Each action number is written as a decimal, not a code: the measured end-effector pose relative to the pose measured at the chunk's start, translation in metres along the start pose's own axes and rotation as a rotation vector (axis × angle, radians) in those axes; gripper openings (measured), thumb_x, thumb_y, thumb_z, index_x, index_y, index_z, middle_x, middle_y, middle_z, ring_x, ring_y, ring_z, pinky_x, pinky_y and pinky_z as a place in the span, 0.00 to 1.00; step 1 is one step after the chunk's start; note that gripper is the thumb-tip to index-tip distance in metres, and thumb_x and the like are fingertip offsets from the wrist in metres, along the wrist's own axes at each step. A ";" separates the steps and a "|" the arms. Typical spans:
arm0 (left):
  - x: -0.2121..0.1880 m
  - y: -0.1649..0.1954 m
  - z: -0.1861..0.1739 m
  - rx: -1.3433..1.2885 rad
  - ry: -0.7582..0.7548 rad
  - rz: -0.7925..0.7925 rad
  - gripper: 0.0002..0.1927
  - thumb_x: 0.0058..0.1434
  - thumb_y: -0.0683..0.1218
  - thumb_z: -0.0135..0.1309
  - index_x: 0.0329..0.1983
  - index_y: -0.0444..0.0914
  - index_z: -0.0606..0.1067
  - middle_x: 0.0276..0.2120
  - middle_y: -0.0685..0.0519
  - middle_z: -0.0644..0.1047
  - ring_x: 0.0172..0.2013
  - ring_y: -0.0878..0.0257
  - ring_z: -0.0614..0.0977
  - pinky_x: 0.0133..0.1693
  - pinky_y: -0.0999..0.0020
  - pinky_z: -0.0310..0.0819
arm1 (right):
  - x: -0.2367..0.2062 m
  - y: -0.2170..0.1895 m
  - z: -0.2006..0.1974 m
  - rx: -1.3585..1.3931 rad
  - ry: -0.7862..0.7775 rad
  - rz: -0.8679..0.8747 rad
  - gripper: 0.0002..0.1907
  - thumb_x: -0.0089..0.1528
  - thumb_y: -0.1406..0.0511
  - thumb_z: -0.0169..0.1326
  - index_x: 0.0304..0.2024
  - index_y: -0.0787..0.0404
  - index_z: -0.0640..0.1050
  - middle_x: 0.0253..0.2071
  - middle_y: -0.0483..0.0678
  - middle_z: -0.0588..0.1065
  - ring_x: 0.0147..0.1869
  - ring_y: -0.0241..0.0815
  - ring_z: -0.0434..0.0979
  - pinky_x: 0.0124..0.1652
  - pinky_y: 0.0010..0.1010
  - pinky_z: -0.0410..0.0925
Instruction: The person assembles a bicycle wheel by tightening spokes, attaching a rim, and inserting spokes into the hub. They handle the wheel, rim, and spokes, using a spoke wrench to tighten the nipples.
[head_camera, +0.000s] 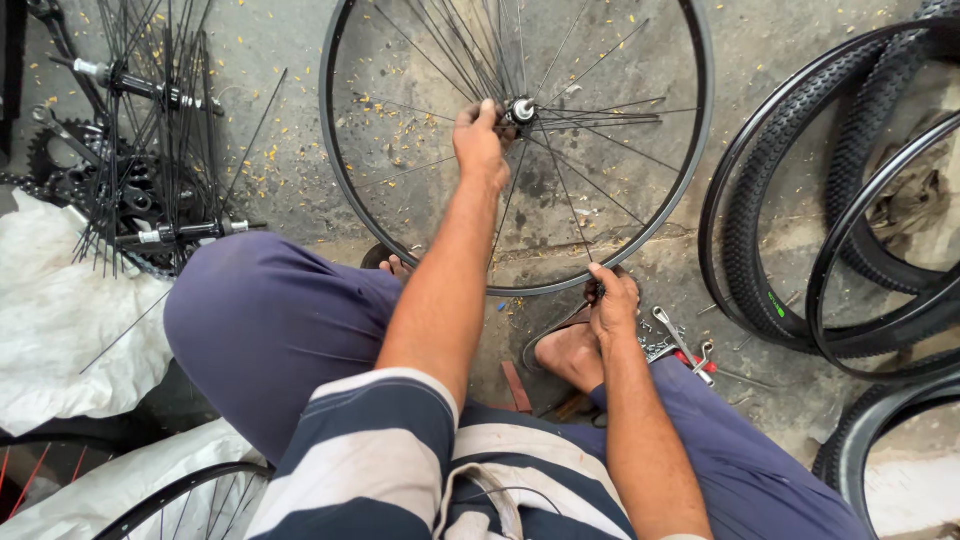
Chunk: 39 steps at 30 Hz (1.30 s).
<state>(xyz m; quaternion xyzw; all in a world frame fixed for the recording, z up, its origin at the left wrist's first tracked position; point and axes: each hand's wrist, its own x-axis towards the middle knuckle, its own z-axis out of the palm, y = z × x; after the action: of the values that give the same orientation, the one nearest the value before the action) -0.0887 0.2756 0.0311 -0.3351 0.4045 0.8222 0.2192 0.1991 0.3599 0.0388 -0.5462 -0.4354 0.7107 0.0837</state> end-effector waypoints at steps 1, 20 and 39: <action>-0.005 -0.002 -0.003 -0.080 0.028 0.029 0.07 0.69 0.46 0.53 0.45 0.40 0.71 0.31 0.55 0.78 0.28 0.65 0.77 0.30 0.68 0.74 | 0.001 0.000 0.001 -0.004 -0.002 -0.006 0.10 0.58 0.66 0.62 0.38 0.60 0.76 0.28 0.41 0.72 0.27 0.34 0.70 0.26 0.27 0.62; -0.003 0.024 -0.026 0.071 -0.111 0.101 0.17 0.58 0.41 0.56 0.52 0.41 0.77 0.31 0.56 0.75 0.29 0.68 0.73 0.29 0.72 0.65 | 0.005 -0.008 0.001 0.051 0.094 -0.025 0.11 0.57 0.64 0.64 0.33 0.57 0.73 0.26 0.42 0.70 0.26 0.36 0.68 0.24 0.28 0.61; -0.091 0.020 -0.107 1.594 0.358 0.124 0.19 0.56 0.52 0.56 0.48 0.39 0.79 0.47 0.38 0.79 0.50 0.41 0.79 0.51 0.48 0.73 | 0.005 -0.007 -0.006 0.030 0.037 -0.034 0.12 0.57 0.63 0.65 0.32 0.59 0.75 0.24 0.42 0.69 0.22 0.35 0.66 0.22 0.27 0.60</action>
<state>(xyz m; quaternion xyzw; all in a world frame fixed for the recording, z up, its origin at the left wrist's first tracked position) 0.0004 0.1694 0.0597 -0.1818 0.9141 0.2327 0.2780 0.1996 0.3703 0.0395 -0.5505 -0.4322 0.7054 0.1118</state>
